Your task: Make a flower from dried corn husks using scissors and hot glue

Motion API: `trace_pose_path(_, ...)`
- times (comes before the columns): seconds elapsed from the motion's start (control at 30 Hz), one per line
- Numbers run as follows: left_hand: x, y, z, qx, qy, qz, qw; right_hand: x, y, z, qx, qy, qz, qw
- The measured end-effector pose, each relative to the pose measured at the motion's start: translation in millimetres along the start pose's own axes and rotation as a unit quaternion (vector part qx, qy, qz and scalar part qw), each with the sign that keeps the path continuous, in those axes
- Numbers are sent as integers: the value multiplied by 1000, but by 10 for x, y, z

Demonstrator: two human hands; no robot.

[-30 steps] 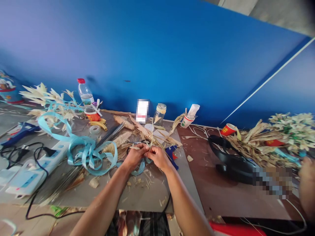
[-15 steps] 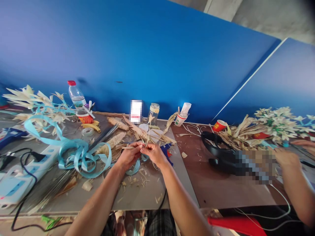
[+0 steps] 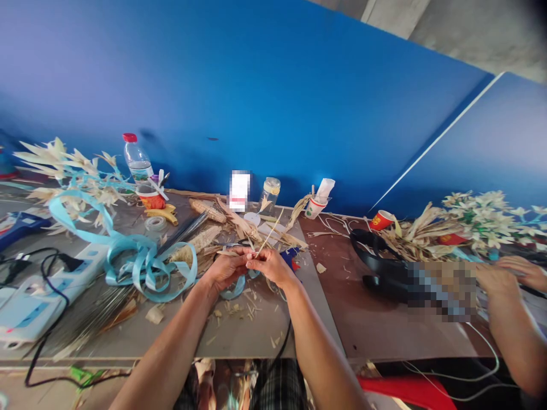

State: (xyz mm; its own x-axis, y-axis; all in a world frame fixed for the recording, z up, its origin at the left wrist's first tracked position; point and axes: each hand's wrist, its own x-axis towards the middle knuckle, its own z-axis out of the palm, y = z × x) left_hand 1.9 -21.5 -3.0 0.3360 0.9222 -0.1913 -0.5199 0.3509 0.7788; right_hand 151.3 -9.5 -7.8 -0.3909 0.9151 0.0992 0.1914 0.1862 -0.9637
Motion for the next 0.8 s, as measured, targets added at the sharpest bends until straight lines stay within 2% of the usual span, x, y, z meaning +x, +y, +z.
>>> trace_pose_path(0.1,-7,2,-21,24,-10,-11,1000,-17,-36,-32,18,-46,11,999)
trace_pose_path(0.2,-13,8,-49,37,-16,-22,999,-37,-101,-46,28,-65,30,997)
trace_pose_path(0.47,11,-12,-56,49,-36,-18,998,-32,-150,-37,26,-57,9,998)
trace_pose_path(0.57,26,-16,-47,25,-38,0,999,-25,-144,-90,18,-31,6,999)
trace_pose_path(0.63,30,-10,-40,10,-35,8,999,-17,-138,-137,43,14,14,999)
trace_pose_path(0.7,30,-6,-33,8,-34,16,999,0,-130,-173,128,74,9,989)
trace_pose_path(0.8,36,-21,-19,22,-47,29,998,37,-107,-182,284,123,-17,951)
